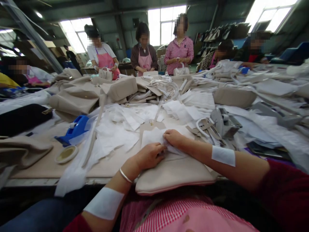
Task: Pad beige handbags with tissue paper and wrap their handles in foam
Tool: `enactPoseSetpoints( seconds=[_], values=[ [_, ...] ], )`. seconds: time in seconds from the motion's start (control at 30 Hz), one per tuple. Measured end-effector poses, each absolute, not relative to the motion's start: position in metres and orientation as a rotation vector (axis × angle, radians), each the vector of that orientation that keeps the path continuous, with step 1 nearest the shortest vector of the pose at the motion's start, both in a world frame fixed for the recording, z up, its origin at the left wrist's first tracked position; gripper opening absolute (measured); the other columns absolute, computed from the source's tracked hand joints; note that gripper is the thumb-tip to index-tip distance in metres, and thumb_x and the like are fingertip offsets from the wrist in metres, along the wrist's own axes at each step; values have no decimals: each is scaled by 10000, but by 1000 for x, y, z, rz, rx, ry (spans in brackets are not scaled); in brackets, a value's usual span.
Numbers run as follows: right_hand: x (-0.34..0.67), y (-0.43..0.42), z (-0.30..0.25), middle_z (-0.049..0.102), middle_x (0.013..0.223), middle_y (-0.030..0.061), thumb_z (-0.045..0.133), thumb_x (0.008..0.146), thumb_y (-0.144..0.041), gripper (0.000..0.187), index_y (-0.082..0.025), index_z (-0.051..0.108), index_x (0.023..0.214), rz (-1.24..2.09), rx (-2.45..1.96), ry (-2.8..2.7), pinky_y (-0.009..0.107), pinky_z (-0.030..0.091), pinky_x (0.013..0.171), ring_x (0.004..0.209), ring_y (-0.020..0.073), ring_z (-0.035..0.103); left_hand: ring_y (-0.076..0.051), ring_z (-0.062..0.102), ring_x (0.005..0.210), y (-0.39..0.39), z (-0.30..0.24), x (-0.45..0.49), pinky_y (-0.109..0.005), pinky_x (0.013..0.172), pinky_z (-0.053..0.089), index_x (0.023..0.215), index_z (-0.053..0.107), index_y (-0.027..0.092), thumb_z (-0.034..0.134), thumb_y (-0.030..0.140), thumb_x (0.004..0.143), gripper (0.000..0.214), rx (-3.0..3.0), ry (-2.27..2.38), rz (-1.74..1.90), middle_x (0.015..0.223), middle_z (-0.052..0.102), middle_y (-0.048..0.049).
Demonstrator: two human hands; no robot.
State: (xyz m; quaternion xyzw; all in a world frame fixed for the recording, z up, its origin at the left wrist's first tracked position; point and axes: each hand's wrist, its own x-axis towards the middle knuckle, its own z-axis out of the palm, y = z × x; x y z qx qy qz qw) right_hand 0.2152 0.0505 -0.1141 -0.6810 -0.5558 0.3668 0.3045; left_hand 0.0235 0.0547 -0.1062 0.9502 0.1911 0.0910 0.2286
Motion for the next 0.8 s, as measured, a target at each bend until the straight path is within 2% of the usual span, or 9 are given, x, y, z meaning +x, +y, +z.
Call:
enactPoseSetpoints(
  seconds=[0.13,0.27,0.37,0.43,0.5,0.6,0.67,0.73,0.8],
  values=[
    [263,63,-92,579,642,13,442,800,-353,241,-165,592,787,689,-1739,-1177,232,408,499,556,135,504,-172,654,856,60,-104,24,-306,868,546,1238,625,205,631,238,796,444,2515,599,222,1260,572,-110],
    [330,54,-70,565,634,6,393,829,-416,321,-167,569,927,425,-1681,-945,256,403,454,466,135,483,-159,670,820,73,-102,34,-309,884,551,1323,575,220,652,365,796,551,2448,719,56,1412,479,-113],
    [372,29,-69,567,608,5,481,832,-425,288,-172,587,918,75,-1678,-930,272,418,467,450,144,494,-196,660,1016,82,-102,47,-302,993,490,1352,551,204,508,397,910,484,2529,792,-70,1373,535,-116],
    [390,7,-77,611,663,36,507,852,-404,279,-168,609,961,-164,-1720,-1024,304,473,560,524,174,557,-216,623,1124,84,-104,57,-307,1028,457,1343,553,173,407,366,960,454,2592,830,-111,1296,589,-138],
    [400,-13,-91,656,750,77,496,882,-368,317,-151,618,1080,-302,-1792,-1176,347,505,682,642,219,620,-241,645,1070,82,-106,67,-343,981,484,1337,544,150,386,360,964,456,2632,875,-130,1244,603,-169],
    [405,-37,-119,697,851,128,452,912,-295,431,-109,562,1285,-281,-1921,-1407,392,511,775,772,275,671,-273,678,903,75,-107,79,-414,839,527,1294,558,189,441,404,935,435,2709,938,-171,1173,612,-173],
    [406,-46,-138,718,939,161,428,917,-248,488,-90,518,1369,-212,-1969,-1508,408,521,793,821,294,691,-306,668,900,71,-105,84,-457,814,517,1213,604,220,456,424,924,383,2767,948,-198,1094,635,-155],
    [407,-52,-153,718,1059,181,423,914,-221,516,-100,498,1410,-162,-1970,-1557,418,529,821,878,299,699,-346,634,1011,71,-104,86,-509,888,481,1161,634,231,445,445,930,367,2853,898,-195,1072,654,-150],
    [407,-56,-164,701,1155,174,430,909,-209,514,-127,517,1409,-122,-1925,-1561,412,533,853,931,288,698,-350,555,1191,74,-105,87,-515,1014,415,1258,596,227,419,467,944,433,2906,786,-180,1230,625,-162]
  ],
)
